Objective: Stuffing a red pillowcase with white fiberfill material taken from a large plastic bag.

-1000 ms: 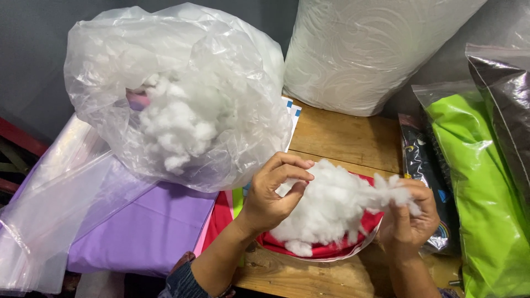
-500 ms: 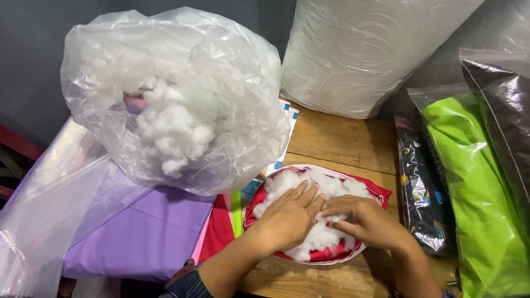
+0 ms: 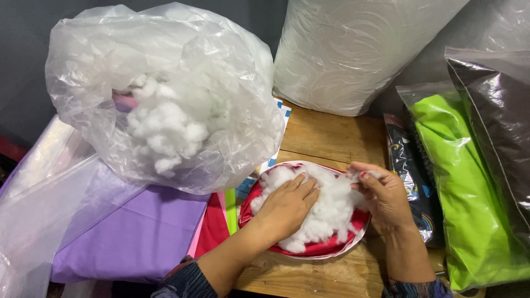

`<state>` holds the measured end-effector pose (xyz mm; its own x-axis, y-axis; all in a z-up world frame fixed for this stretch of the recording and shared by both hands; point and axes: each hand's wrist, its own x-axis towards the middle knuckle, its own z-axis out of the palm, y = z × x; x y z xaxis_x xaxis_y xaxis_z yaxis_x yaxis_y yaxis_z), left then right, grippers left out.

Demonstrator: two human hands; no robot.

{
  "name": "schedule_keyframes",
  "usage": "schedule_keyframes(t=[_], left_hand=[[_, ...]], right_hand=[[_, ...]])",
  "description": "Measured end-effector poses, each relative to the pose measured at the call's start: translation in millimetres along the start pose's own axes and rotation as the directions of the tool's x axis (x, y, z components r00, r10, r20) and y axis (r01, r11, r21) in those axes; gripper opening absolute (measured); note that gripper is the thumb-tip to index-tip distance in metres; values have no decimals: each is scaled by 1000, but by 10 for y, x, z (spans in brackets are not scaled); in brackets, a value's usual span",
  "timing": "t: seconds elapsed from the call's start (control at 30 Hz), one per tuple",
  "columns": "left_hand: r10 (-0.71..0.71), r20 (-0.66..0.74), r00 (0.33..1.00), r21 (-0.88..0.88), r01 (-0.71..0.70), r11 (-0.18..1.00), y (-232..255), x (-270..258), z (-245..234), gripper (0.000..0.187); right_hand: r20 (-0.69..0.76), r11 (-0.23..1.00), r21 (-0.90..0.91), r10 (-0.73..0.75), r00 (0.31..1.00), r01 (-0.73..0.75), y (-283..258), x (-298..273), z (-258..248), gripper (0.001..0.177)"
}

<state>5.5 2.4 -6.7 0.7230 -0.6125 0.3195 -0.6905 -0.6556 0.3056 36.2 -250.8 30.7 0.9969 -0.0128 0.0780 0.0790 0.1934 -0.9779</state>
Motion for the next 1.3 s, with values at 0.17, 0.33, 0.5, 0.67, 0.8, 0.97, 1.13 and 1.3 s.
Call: schedule_keyframes(t=[0.17,0.33,0.5,0.67,0.8,0.97,1.13,1.3], left_hand=[[-4,-73,997,-39,1,999,86,-49,-247,51],[28,-149,989,-59,-37,998,108,-70,-383,59],[66,-232,971,-143,-100,985,169,-52,-473,50],[20,-24,1000,-163,-24,986,243,-65,-602,49],[-77,346,935,-51,101,994,260,-78,-638,50],[-88,554,828,-68,150,986,287,49,-683,67],[-9,514,858,-147,98,984,138,66,-520,69],[8,352,936,-136,43,990,88,41,-440,62]], right_hand=[[-172,958,237,-122,977,161,10,77,-239,30],[-370,922,301,-122,921,243,-100,100,-213,29],[27,763,-467,-493,870,447,-224,-58,122,32],[490,500,-675,-247,836,543,-154,-228,427,63],[593,186,-790,-7,805,584,-20,-384,599,43],[577,116,-812,5,817,572,321,-433,392,54],[591,70,-805,-9,807,590,399,-376,304,53],[348,-46,-937,-38,937,346,187,-479,545,54]])
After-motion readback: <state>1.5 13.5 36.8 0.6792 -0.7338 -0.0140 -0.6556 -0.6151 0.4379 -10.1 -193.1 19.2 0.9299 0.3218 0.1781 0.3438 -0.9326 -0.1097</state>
